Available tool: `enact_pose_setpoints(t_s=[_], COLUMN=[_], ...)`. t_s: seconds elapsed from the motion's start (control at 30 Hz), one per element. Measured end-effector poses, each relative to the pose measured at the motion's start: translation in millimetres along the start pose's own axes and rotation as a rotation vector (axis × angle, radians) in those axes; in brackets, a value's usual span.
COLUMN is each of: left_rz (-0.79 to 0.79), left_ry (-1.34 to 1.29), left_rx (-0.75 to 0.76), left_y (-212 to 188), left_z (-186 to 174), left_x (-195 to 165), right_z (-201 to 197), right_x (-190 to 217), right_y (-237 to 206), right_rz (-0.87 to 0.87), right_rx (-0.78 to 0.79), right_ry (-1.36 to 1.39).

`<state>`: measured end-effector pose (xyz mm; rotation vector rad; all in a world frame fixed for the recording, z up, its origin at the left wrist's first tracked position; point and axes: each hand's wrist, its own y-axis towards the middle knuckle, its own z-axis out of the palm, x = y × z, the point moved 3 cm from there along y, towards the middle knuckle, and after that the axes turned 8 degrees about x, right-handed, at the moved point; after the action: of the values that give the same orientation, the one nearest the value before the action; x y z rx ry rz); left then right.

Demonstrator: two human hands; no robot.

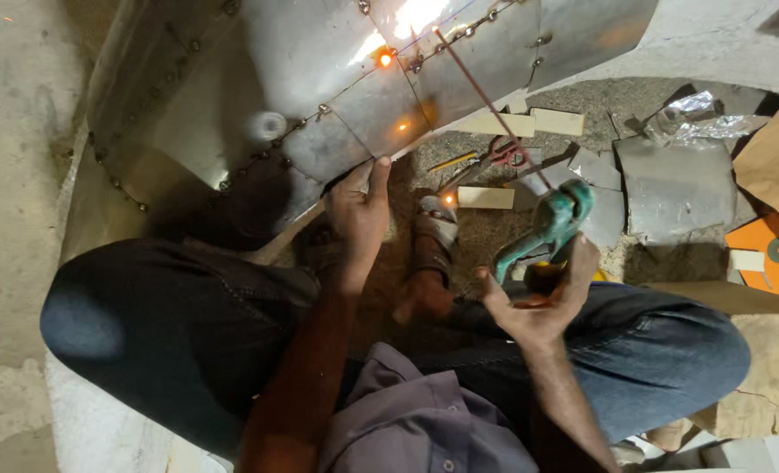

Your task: The person grinds a small metal sheet with an angle grinder, then fits it into a gap on a large curved metal duct. They use a welding tool to tack the sheet in place along the seam.

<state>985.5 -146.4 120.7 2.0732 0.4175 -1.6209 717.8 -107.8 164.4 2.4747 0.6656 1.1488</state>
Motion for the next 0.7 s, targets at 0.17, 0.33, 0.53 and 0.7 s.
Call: enact_pose_setpoints(t_s=[0.17,0.33,0.53,0.7], left_rz=[0.021,-0.049,0.004,-0.018], left_ry=[0.096,0.069,0.082,0.103], left_rx=[-0.027,-0.019,-0.028,-0.035], left_y=[1,-2,-3,-3], left_z=[1,3,6,7], left_x=[-4,8,10,12], right_z=[-1,-6,-7,-3], right_x=[-15,-20,-7,-2], right_y=[-8,-5,5,9], right_rz=[0.200,0.214,0.037,0.036], right_rx=[-0.031,-0.023,0.036,0.059], right_ry=[0.133,0.173,0.024,0.011])
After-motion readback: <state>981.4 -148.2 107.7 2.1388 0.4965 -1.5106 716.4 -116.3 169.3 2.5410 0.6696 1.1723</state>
